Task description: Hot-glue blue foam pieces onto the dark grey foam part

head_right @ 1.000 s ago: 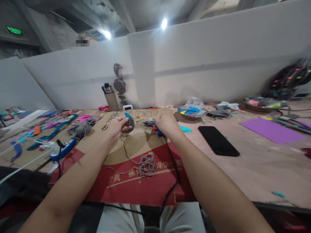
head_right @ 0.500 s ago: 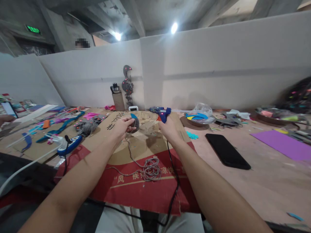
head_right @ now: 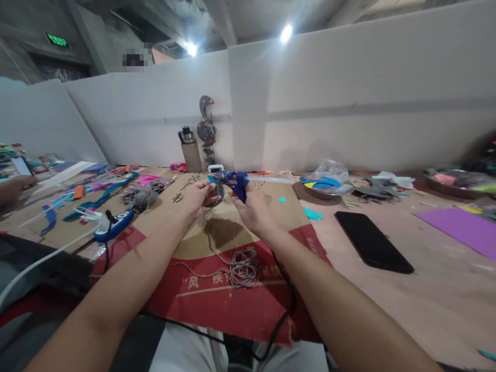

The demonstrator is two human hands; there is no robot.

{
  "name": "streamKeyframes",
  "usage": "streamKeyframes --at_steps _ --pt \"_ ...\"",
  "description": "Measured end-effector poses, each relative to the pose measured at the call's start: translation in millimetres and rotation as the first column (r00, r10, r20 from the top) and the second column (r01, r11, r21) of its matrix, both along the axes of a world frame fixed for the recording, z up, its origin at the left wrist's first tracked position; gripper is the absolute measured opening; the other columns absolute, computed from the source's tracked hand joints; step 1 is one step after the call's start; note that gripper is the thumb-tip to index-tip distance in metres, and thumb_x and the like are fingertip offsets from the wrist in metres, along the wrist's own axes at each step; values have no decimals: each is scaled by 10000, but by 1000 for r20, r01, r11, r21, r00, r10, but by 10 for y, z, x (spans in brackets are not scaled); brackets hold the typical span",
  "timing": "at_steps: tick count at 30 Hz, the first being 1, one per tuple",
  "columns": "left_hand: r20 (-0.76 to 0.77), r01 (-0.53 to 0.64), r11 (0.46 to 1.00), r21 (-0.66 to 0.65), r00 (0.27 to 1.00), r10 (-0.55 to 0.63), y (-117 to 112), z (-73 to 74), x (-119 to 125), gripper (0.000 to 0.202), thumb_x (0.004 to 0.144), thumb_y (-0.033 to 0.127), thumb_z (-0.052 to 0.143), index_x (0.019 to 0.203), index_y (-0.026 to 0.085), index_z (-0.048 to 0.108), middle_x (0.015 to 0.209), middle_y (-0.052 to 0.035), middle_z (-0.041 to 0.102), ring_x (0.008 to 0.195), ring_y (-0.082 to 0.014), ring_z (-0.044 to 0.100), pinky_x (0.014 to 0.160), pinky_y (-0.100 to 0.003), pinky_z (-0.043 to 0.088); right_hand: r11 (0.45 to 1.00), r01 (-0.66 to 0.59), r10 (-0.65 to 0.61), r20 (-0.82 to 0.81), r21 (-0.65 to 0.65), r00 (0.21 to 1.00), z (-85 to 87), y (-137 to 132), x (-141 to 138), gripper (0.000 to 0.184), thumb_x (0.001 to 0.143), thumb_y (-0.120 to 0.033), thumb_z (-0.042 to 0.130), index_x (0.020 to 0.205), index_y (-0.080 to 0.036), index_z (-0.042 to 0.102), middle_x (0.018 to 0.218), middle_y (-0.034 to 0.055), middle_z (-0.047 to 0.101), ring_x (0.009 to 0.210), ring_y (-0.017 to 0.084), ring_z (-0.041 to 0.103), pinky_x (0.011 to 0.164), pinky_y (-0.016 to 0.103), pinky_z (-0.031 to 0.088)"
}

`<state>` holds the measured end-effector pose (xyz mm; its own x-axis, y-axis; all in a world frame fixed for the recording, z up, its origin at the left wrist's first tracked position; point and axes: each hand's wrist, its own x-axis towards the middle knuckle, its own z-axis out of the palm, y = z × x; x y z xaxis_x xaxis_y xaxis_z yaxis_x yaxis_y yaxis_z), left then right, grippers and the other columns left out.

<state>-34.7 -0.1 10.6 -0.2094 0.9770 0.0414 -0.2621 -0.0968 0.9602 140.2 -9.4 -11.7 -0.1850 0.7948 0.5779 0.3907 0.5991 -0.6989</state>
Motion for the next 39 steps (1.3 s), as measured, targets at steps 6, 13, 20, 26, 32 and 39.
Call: streamKeyframes --at_steps 6,13,20,26,32,39 --pt "-2 -7 1000 26 1000 7 21 -15 -26 220 709 173 772 632 115 575 542 55 485 487 -44 493 613 -240 582 997 65 -64 63 -27 996 109 -101 1 276 810 -292 544 1070 -213 595 888 93 658 809 258 599 774 411 479" --pt "-22 -14 999 47 1000 15 61 -60 -40 167 714 161 767 679 101 615 616 16 573 528 -67 563 596 -246 578 999 47 -45 79 -21 996 103 -104 1 243 814 -292 527 1034 -204 581 881 97 649 830 266 600 781 417 472" --pt "-50 -31 999 44 998 33 57 -54 -31 137 721 143 755 684 93 633 633 -8 607 539 -88 595 588 -260 578 998 37 -32 115 -41 993 89 -100 -2 267 828 -312 501 1054 -188 570 919 116 653 846 276 598 784 428 465" --pt "-104 -61 996 68 992 68 66 -62 -52 114 712 134 750 674 94 650 621 -9 607 540 -94 604 573 -245 576 997 62 -55 144 -41 988 89 -100 -8 280 835 -306 500 1071 -180 583 945 127 663 851 278 603 790 432 468" --pt "-170 -97 991 90 979 112 59 -41 -68 125 694 162 771 672 109 659 624 -10 622 537 -97 606 583 -247 575 998 64 -61 128 -13 990 85 -98 -1 320 849 -301 511 1134 -178 586 993 132 678 873 274 615 808 425 472" --pt "-208 -101 991 94 971 118 61 -33 -68 111 710 158 746 672 116 651 616 -7 614 545 -99 601 578 -241 569 997 72 -65 149 -37 987 83 -95 -3 308 846 -301 519 1117 -178 594 970 135 673 862 279 615 806 436 469"
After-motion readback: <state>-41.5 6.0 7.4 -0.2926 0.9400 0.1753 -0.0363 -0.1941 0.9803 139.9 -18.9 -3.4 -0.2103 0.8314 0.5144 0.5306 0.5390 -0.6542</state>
